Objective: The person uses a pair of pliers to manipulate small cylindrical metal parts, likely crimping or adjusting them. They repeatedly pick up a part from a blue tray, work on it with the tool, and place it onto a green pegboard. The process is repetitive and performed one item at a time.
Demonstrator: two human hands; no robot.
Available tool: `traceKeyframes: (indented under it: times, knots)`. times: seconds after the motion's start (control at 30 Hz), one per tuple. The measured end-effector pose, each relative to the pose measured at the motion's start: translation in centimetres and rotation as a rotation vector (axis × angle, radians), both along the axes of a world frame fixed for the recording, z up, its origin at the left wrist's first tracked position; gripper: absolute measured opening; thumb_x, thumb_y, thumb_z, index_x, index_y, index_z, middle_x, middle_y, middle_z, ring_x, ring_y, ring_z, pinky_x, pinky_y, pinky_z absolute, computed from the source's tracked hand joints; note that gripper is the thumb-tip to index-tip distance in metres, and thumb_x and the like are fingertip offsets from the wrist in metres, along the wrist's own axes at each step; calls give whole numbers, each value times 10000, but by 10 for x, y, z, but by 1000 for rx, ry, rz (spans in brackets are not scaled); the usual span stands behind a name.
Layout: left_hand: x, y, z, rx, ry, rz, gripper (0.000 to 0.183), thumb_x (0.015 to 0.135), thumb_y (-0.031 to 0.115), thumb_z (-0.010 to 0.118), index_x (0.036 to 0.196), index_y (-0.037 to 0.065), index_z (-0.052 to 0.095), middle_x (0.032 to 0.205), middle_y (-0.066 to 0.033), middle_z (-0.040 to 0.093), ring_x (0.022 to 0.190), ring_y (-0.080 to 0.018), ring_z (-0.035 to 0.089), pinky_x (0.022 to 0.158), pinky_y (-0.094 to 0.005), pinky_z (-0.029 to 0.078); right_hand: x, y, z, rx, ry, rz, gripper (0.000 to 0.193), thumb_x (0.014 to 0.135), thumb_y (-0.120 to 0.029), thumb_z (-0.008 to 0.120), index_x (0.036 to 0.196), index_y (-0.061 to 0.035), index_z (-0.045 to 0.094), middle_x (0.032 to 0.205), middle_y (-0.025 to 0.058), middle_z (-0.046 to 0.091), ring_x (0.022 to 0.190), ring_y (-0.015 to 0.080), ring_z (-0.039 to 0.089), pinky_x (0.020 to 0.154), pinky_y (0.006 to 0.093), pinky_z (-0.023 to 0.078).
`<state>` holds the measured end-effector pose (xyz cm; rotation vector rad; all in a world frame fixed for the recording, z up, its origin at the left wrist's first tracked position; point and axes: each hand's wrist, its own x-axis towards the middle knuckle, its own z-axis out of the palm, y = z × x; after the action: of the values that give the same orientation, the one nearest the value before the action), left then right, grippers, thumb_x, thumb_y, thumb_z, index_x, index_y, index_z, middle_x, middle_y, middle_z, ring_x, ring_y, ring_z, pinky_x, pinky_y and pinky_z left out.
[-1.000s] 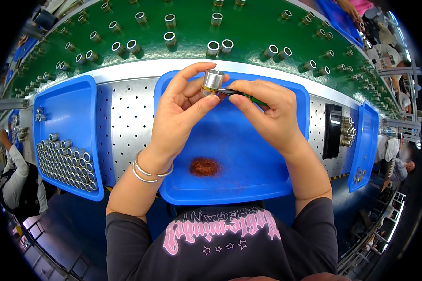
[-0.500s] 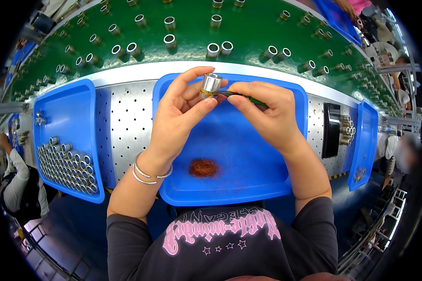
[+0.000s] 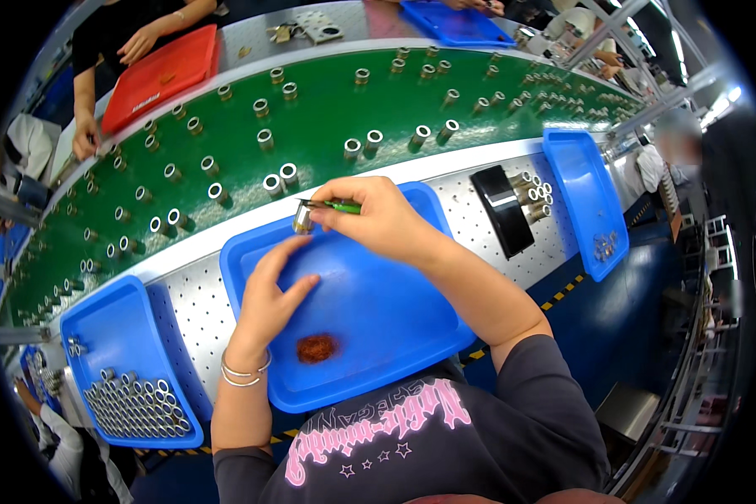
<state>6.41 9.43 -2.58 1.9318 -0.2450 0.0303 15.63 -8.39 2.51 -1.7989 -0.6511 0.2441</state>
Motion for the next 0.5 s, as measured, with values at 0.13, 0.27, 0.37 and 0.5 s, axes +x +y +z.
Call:
traceKeyframes:
  times: [0.13,0.27,0.37,0.5]
  knots:
    - [-6,-8,6,209,-5,-231,404,764,107,660,1150,41,565,1122,-131,589,1080,-267,531,936,-336,398,38,-12,9,-67,-155,-169,167,778,-179,646,871,-43,673,795,99,670,735,195,627,665,292,468]
    - [-10,-11,19,7,266,-322,346,802,134,636,1125,30,573,1048,-132,621,1009,-268,570,879,-322,441,100,-17,2,-419,-266,-380,176,762,-229,640,863,-91,684,827,89,667,783,260,630,694,346,480]
    - [-11,-17,23,69,161,-234,365,781,120,648,1129,35,576,1074,-143,609,1028,-280,563,901,-338,430,133,-26,-24,-581,-370,-465,161,758,-221,632,865,-113,683,839,100,660,808,285,623,713,374,483]
    - [-5,-22,25,419,-118,-84,482,747,165,686,1189,50,532,1219,-181,520,1155,-341,468,977,-397,368,143,-29,-47,-673,-312,-485,161,759,-198,620,887,-121,680,870,108,655,840,296,615,736,387,485]
